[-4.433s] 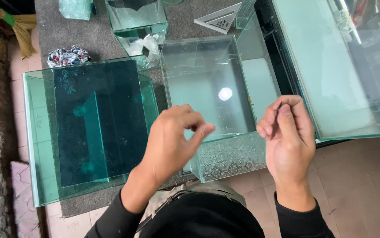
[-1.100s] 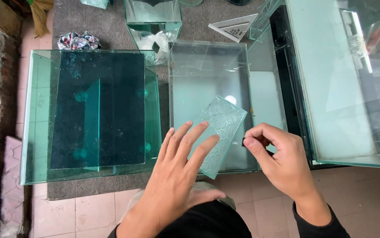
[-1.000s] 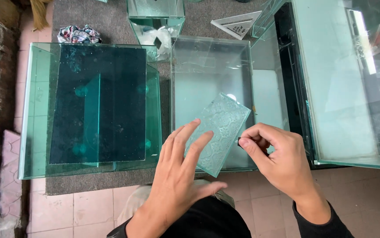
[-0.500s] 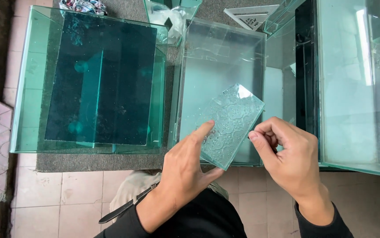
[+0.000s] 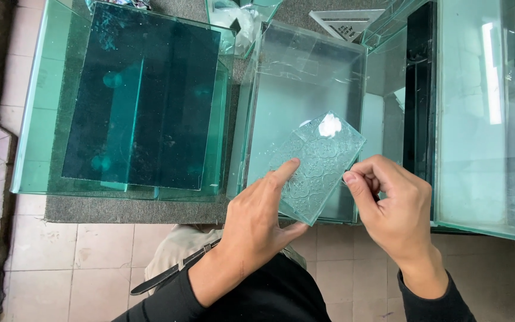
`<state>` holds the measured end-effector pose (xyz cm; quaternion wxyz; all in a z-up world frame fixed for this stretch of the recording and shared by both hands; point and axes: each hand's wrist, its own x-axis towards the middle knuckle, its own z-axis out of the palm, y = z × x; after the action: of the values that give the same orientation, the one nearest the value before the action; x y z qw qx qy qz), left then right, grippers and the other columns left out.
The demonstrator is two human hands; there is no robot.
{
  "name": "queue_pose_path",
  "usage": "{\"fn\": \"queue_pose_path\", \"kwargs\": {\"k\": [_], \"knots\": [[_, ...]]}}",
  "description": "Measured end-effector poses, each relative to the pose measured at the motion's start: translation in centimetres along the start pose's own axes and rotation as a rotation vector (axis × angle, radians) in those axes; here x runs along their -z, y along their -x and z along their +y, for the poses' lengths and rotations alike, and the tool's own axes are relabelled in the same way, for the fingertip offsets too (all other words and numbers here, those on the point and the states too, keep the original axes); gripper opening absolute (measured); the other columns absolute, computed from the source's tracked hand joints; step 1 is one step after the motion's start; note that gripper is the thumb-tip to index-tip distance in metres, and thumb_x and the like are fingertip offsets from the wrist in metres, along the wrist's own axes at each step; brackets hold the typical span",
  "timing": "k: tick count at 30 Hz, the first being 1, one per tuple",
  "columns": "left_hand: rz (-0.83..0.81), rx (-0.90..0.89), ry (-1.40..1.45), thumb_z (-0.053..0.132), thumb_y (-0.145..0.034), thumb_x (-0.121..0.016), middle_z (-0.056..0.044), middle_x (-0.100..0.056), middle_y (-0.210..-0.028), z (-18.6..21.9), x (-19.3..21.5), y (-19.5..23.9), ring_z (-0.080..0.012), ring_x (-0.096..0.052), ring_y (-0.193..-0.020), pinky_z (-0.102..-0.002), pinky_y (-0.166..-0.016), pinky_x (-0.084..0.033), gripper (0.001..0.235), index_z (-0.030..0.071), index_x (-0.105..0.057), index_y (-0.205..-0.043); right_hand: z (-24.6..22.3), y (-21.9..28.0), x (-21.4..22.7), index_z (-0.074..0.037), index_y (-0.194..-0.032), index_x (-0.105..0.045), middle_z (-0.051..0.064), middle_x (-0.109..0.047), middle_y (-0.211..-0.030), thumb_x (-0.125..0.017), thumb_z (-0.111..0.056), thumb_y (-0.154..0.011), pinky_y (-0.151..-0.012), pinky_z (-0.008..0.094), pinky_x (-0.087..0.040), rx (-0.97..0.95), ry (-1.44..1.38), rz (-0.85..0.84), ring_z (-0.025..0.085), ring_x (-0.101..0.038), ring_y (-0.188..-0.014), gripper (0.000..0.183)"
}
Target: The person uses a small handheld scraper to remove a thin film from the surface of a small rectangular glass tile. The person holds the tile with the left hand and scrapes with the right hand, working along the edges and across the face of the tile.
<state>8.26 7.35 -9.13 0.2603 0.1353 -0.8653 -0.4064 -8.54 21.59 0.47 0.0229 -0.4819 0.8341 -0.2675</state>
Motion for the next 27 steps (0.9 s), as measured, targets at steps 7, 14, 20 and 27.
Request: {"fn": "queue_pose_path", "kwargs": {"k": [7, 14, 20, 27], "knots": [[-0.001, -0.027, 0.021, 0.019, -0.072, -0.102, -0.012, -0.072, -0.142, 0.2, 0.2, -0.2, -0.0276, -0.075, -0.106, -0.04, -0.095, -0.062, 0.11, 0.007, -0.04, -0.162, -0.5, 0.3, -0.2, -0.007, -0.087, -0.068, 0.001, -0.061, -0.071, -0.066, -0.018, -0.11, -0.057, 0.028, -0.043, 0.053, 0.023, -0.009, 0.014, -0.052, -0.062, 0.025], [-0.025, 0.026, 0.032, 0.018, -0.07, -0.1, -0.01, -0.073, -0.128, 0.3, 0.6, -0.5, -0.027, -0.074, -0.099, -0.039, -0.073, -0.059, 0.11, 0.01, -0.039, -0.162, -0.1, 1.1, 0.2, -0.009, -0.089, -0.07, 0.0, -0.065, -0.073, -0.067, -0.018, -0.108, -0.056, 0.028, -0.044, 0.043, 0.037, -0.044, 0.013, -0.055, -0.061, 0.021], [-0.037, 0.037, 0.032, 0.017, -0.07, -0.094, -0.01, -0.072, -0.126, 0.4, 0.6, -0.6, -0.0277, -0.074, -0.099, -0.04, -0.072, -0.059, 0.106, 0.011, -0.04, -0.161, 0.2, 0.0, 0.1, -0.006, -0.089, -0.068, 0.001, -0.063, -0.073, -0.064, -0.019, -0.112, -0.059, 0.028, -0.042, 0.025, -0.01, 0.015, 0.014, -0.052, -0.064, 0.027], [-0.028, 0.037, 0.029, 0.015, -0.069, -0.094, -0.009, -0.072, -0.12, 0.6, 0.8, -0.7, -0.0271, -0.07, -0.091, -0.04, -0.07, -0.058, 0.105, 0.01, -0.041, -0.16, 0.1, 0.5, -0.1, -0.008, -0.089, -0.069, -0.001, -0.065, -0.074, -0.066, -0.018, -0.109, -0.058, 0.027, -0.043, 0.047, 0.007, -0.028, 0.014, -0.052, -0.062, 0.022]]}}
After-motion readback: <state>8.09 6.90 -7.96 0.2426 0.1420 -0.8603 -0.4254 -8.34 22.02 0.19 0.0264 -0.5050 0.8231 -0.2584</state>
